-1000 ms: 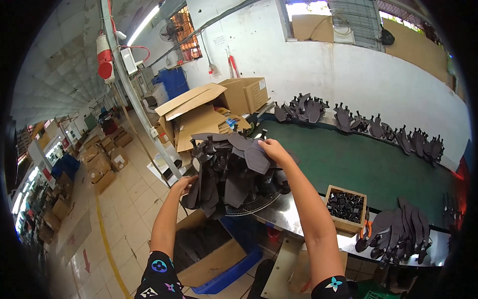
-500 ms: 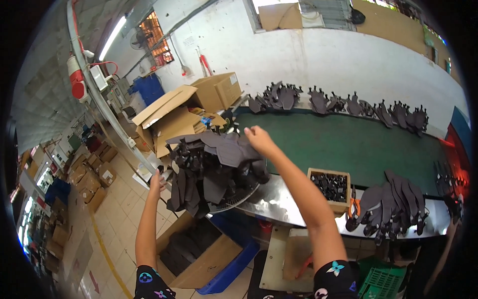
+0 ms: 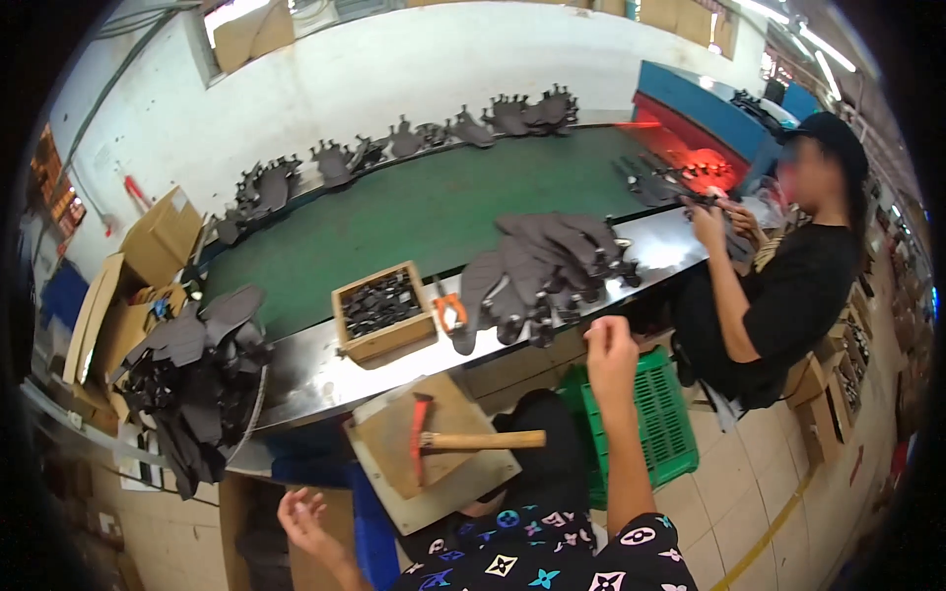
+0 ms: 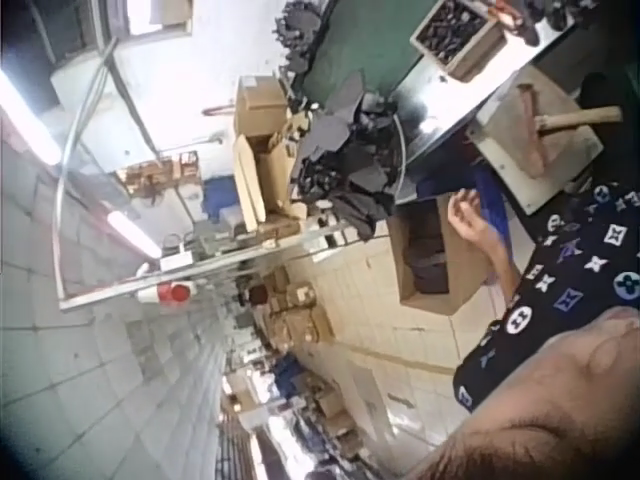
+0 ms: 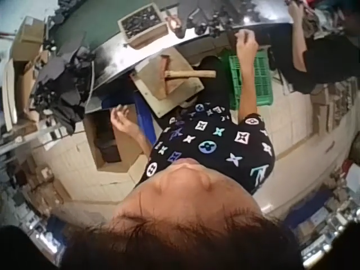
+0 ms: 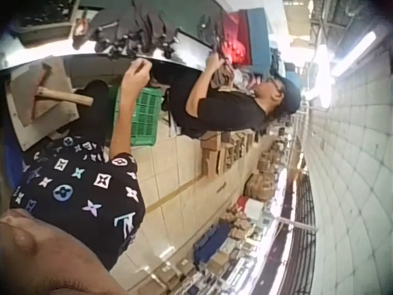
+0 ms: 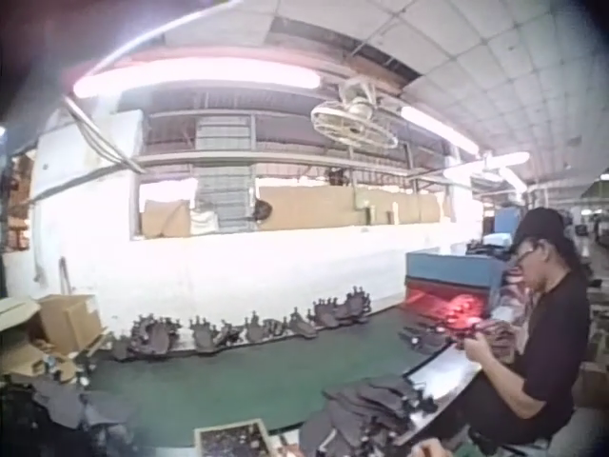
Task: Manually assemble and hammer components of a shoe sole and upper.
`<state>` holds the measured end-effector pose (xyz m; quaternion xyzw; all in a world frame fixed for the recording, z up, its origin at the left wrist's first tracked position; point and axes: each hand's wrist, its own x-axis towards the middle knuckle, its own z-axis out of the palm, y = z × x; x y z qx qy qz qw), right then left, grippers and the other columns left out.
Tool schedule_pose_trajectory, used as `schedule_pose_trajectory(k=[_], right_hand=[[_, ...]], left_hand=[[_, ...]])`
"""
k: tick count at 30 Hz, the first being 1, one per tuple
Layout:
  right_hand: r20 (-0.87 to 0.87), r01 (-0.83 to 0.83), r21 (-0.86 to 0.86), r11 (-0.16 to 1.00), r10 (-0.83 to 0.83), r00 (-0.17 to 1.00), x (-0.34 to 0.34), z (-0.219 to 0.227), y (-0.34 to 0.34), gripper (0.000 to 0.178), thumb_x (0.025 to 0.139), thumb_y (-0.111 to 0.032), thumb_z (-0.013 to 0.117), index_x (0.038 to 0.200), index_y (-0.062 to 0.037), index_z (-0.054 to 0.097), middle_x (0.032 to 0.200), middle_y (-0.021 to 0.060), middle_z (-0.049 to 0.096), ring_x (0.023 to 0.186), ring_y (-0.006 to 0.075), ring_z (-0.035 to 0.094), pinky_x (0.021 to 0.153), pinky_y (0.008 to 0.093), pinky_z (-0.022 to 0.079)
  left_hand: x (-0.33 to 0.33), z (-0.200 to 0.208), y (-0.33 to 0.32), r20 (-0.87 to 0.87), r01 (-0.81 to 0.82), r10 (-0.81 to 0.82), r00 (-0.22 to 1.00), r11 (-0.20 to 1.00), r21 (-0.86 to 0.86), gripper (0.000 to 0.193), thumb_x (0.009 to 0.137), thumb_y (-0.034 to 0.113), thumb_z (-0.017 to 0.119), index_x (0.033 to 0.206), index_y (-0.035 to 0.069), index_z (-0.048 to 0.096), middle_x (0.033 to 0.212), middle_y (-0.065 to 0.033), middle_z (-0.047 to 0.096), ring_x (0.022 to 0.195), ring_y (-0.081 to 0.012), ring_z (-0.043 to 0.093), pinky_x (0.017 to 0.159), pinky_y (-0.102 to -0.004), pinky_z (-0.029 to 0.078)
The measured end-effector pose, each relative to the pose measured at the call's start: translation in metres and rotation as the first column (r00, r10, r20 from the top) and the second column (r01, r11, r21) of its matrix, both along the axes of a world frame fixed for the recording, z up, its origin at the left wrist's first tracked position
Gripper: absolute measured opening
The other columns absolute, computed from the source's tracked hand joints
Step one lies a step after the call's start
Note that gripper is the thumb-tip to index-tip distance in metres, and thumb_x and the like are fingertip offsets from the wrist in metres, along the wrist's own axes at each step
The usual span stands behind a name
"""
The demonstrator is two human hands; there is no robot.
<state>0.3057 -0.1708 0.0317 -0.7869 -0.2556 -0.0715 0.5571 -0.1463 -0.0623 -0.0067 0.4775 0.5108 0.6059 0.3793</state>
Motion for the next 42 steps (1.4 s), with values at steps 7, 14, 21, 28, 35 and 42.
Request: schedule_pose_trajectory(k=[7,14,21,28,35,42], right_hand=[[0.415,-0.086,-0.414,0.906,0.272,0.868,0.074,-0.027,0.069,0.033,0.093,-0.033,0.063,0.107,-0.0028,0.064,0.088,0.0190,0.067,0.086,0.0422,0.066,0.073,0.0479,0.053],[0.172,-0.239,-0.024,0.971,0.239,0.955,0.083,0.016,0.146,0.031,0.092,-0.029,0.063,0.093,0.0016,0.067,0.076,0.0213,0.067,0.069,0.0438,0.067,0.065,0.0472,0.055],[-0.254,-0.650,0.707,0.278,0.958,0.134,-0.099,0.129,0.091,0.030,0.099,-0.026,0.063,0.115,-0.0032,0.052,0.078,0.0035,0.060,0.056,0.0093,0.058,0.052,0.0224,0.049],[-0.303,-0.588,0.799,-0.127,0.760,-0.575,-0.120,0.110,0.017,0.041,0.104,-0.030,0.053,0.133,-0.0013,0.046,0.098,0.0145,0.068,0.076,0.0147,0.069,0.064,0.0266,0.055],[0.464,-0.469,-0.620,0.630,0.776,0.428,-0.134,-0.037,0.013,0.065,0.087,-0.035,0.072,0.134,-0.0019,0.043,0.098,0.0192,0.069,0.085,0.0390,0.069,0.076,0.0443,0.057],[-0.029,-0.662,-0.591,0.461,0.807,0.589,-0.085,-0.035,-0.019,0.047,0.082,-0.014,0.074,0.123,-0.0077,0.053,0.085,0.0192,0.069,0.077,0.0370,0.070,0.065,0.0463,0.055]], left_hand=[[0.122,0.049,-0.022,-0.029,0.499,-0.498,0.867,0.863,0.086,0.029,0.099,0.005,0.049,0.128,-0.001,0.052,0.114,-0.0118,0.062,0.101,-0.0179,0.062,0.090,-0.0291,0.047],[0.129,0.065,-0.038,-0.434,0.535,-0.409,0.803,0.816,0.219,0.023,0.097,0.002,0.052,0.119,-0.002,0.058,0.116,-0.0126,0.062,0.102,-0.0181,0.062,0.096,-0.0287,0.045],[0.195,0.118,-0.027,-0.636,0.510,-0.190,0.748,0.778,0.367,0.085,0.085,0.012,0.074,0.150,-0.004,0.023,0.147,-0.0256,0.036,0.143,-0.0379,0.030,0.117,-0.0433,0.023],[0.131,0.088,-0.044,-0.427,0.334,-0.119,0.896,0.816,0.473,0.034,0.101,0.009,0.052,0.132,-0.002,0.044,0.106,-0.0165,0.065,0.082,-0.0209,0.068,0.074,-0.0311,0.055],[0.107,0.119,-0.056,0.365,0.445,-0.426,0.828,0.895,0.036,0.083,0.088,-0.004,0.061,0.156,0.009,0.016,0.123,-0.0162,0.057,0.080,-0.0189,0.063,0.077,-0.0322,0.055],[0.117,0.090,-0.043,0.487,0.522,-0.449,0.749,0.853,-0.018,0.069,0.091,-0.001,0.063,0.150,0.011,0.031,0.129,-0.0119,0.052,0.088,-0.0180,0.062,0.077,-0.0308,0.056]])
